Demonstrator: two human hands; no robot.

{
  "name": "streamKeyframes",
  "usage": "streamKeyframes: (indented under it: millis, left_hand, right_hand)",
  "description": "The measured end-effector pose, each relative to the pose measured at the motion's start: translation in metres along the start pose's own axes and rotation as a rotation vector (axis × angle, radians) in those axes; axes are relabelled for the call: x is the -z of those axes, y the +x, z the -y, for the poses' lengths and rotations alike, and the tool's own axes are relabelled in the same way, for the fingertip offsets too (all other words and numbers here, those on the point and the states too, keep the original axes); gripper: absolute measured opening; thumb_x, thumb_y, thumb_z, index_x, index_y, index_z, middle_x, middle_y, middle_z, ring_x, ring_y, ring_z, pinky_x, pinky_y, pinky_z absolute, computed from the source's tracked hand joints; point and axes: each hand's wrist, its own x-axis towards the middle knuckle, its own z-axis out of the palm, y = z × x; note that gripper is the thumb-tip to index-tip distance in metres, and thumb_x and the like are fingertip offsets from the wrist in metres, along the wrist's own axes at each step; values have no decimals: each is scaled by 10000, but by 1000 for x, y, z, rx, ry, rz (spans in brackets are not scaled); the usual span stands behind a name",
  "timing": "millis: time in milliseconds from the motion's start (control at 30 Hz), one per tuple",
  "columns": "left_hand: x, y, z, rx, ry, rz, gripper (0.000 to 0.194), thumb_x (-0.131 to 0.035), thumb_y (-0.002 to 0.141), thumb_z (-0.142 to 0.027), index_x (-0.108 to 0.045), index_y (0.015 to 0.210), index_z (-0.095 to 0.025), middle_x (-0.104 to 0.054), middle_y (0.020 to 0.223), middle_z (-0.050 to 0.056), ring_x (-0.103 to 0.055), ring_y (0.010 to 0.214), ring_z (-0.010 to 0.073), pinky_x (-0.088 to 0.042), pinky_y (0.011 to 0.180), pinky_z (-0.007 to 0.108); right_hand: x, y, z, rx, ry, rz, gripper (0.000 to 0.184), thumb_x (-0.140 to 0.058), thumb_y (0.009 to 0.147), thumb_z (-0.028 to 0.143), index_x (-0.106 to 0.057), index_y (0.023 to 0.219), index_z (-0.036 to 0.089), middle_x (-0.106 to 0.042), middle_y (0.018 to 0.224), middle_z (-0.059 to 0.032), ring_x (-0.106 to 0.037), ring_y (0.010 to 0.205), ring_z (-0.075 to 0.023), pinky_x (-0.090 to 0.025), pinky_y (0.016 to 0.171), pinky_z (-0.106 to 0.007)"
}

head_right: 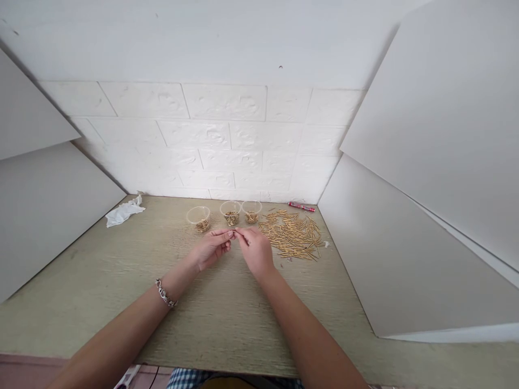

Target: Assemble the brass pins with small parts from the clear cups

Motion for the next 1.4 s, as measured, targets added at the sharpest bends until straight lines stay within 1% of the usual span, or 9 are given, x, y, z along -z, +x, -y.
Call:
streamKeyframes:
  millis: [133, 267, 400, 533, 600, 700, 800, 1000, 1400]
  left_hand:
    - [0, 0, 1, -18, 34, -36, 373, -789, 505, -366, -668, 763, -126, -567, 667, -3, -429, 534, 34, -338, 513, 169]
    - [3, 2, -1, -84, 237, -40, 391, -714, 578, -452, -642, 755, -111, -542, 636, -3, -412, 527, 55, -315, 497, 187]
    - [9, 3, -6, -215, 680, -8, 320, -585, 698, -446, -613, 669, -129, -511, 575, -21, -420, 545, 87, -324, 529, 211]
    - [12, 2, -4, -430, 1161, 14, 212, -531, 743, -294, -599, 590, -166, -528, 552, 2, -432, 557, 123, -331, 577, 243]
    - [13, 2, 0, -497, 1314, 35, 173, -534, 729, -228, -592, 576, -172, -543, 570, 22, -448, 569, 137, -339, 600, 254]
    - [13, 3, 5, -512, 1470, 87, 135, -523, 727, -184, -603, 620, -170, -578, 642, 51, -492, 627, 165, -358, 636, 268]
    - [15, 6, 7, -513, 1524, 124, 134, -502, 737, -169, -609, 656, -168, -588, 669, 57, -504, 647, 172, -359, 640, 271]
    - [22, 10, 7, -484, 1456, 153, 154, -489, 745, -172, -593, 631, -165, -580, 631, 36, -487, 595, 146, -337, 591, 251]
    - [22, 9, 1, -379, 1429, 163, 128, -488, 710, -169, -614, 710, -149, -634, 706, 29, -535, 644, 148, -385, 595, 242]
  right_hand:
    - [-2, -2, -1, 29, -69, 40, 237, -461, 835, 217, -676, 934, 214, -673, 909, -61, -610, 827, -175, -463, 771, -304]
    - [-3, -1, -1, 39, -108, 102, 239, -461, 820, 189, -670, 930, 225, -664, 911, -54, -598, 826, -175, -451, 764, -300]
    - [-2, 1, -2, 29, -149, 143, 206, -458, 823, 209, -661, 860, 213, -650, 854, -52, -577, 789, -168, -426, 726, -283]
    - [-4, 0, -3, -18, -242, 191, 184, -465, 833, 281, -607, 749, 198, -610, 733, -33, -534, 693, -154, -372, 616, -256]
    - [-5, -1, -4, -45, -296, 251, 188, -472, 828, 299, -565, 701, 197, -586, 690, -17, -507, 646, -144, -327, 560, -246]
    - [-7, -3, -6, -35, -339, 354, 193, -451, 834, 268, -526, 670, 198, -571, 682, -11, -492, 627, -136, -280, 528, -240]
    - [-8, -4, -8, 0, -360, 416, 194, -415, 849, 234, -522, 689, 205, -575, 696, -12, -495, 626, -134, -268, 524, -242]
    - [-10, -5, -8, 11, -441, 441, 208, -387, 868, 235, -539, 730, 205, -596, 716, -30, -518, 634, -150, -283, 528, -253]
    - [-11, -1, 6, -77, -587, 608, 295, -266, 906, 229, -552, 959, 184, -634, 926, -71, -576, 825, -184, -376, 659, -274]
